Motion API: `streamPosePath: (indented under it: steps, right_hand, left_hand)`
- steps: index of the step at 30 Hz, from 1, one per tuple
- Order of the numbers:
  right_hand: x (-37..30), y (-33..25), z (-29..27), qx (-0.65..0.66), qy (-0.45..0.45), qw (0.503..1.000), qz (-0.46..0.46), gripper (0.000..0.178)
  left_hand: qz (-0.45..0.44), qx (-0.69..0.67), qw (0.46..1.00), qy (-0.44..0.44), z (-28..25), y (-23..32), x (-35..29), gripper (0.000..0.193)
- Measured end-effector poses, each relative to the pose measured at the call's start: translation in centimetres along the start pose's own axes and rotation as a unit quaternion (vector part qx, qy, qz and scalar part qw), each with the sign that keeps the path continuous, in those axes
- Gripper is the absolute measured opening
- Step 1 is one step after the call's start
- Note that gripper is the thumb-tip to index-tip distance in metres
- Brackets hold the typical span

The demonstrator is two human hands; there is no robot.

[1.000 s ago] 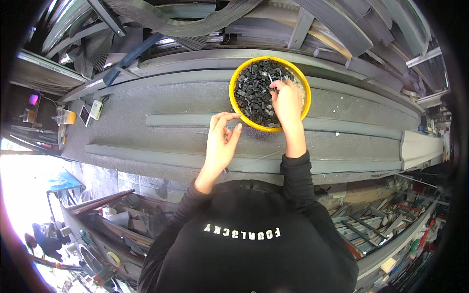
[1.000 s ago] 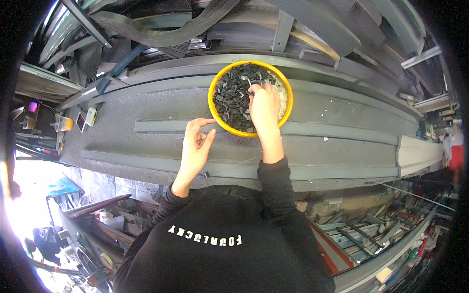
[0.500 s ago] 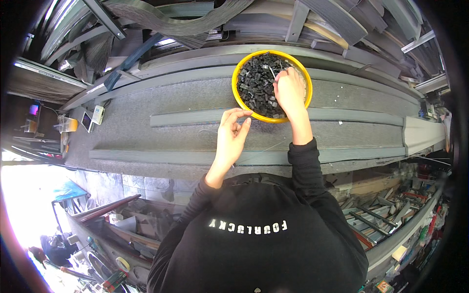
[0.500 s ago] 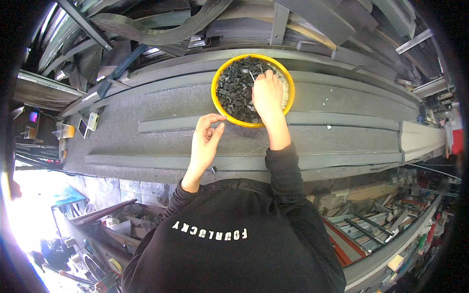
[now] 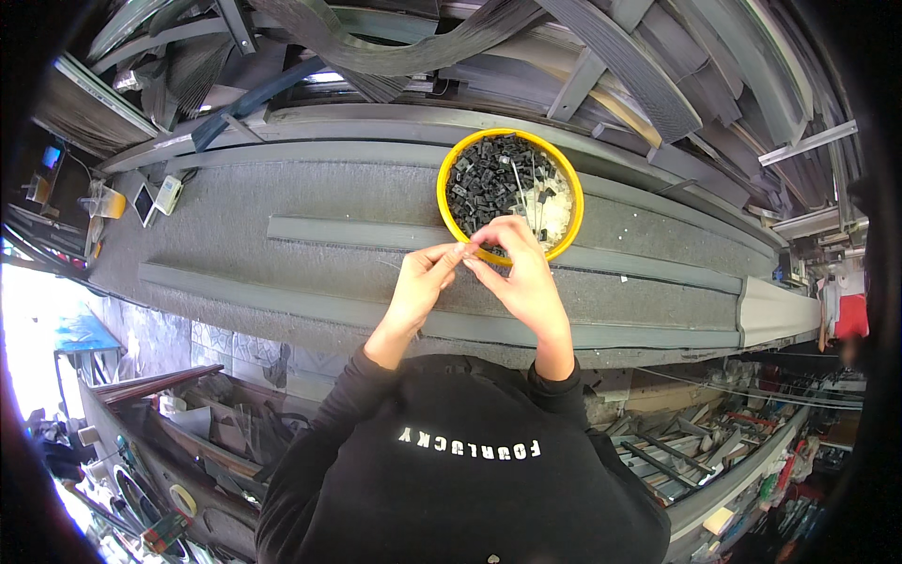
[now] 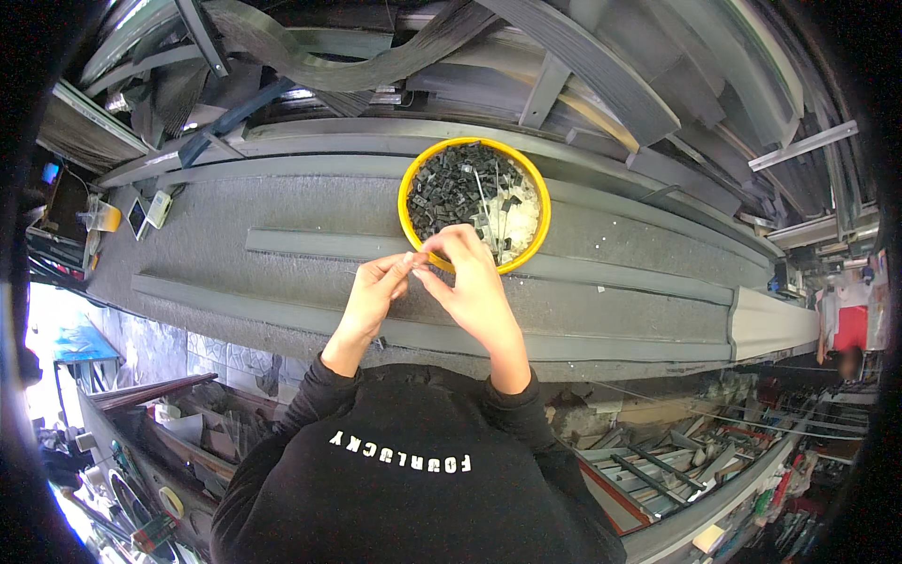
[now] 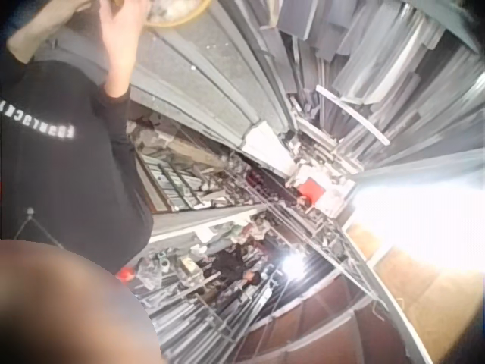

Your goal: The person assembles a window frame by inserting small plastic clips into a long gray profile. They repeatedly pick clips from a yellow bowl, align them with the profile, and press them into place along the length of the frame.

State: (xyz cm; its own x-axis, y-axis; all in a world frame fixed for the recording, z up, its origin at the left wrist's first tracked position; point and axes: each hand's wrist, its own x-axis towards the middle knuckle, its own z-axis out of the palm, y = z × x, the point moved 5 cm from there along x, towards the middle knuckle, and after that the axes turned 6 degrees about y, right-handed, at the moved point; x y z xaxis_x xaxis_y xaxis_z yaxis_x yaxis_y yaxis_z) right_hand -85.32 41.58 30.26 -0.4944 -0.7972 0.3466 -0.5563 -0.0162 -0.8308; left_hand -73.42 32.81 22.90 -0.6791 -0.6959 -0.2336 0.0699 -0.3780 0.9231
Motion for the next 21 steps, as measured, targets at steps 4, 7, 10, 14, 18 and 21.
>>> streamPosePath:
  steps: [4, 7, 10, 14, 18, 21]
  right_hand:
    - [-1.2, 2.2, 0.6, 0.132, 0.011, 0.983, 0.13, 0.033]
    - [-2.1, 3.2, 2.2, 0.294, -0.038, 0.932, 0.208, 0.032]
    - [-2.7, 3.5, 3.3, 0.408, 0.013, 0.881, 0.241, 0.021]
    - [-2.9, 3.5, 3.0, 0.399, 0.105, 0.88, 0.236, 0.014]
    - [-2.4, 2.9, 2.3, 0.362, 0.093, 0.907, 0.196, 0.018]
    - [-2.6, 2.9, 3.1, 0.378, 0.032, 0.895, 0.236, 0.028]
  left_hand:
    - [-0.029, -0.125, 0.991, 0.04, -0.3, 0.1, 0.1, 0.031]
    - [-0.041, -0.148, 0.988, 0.009, -0.3, 0.2, -0.1, 0.032]
    - [-0.045, -0.131, 0.99, -0.023, 0.1, 0.0, -0.3, 0.032]
    - [-0.021, -0.142, 0.99, -0.008, 0.2, 0.0, -0.5, 0.029]
    - [-0.025, -0.118, 0.993, 0.017, 0.3, 0.3, -0.6, 0.031]
    - [-0.006, -0.13, 0.991, 0.036, 0.3, 0.8, -0.8, 0.03]
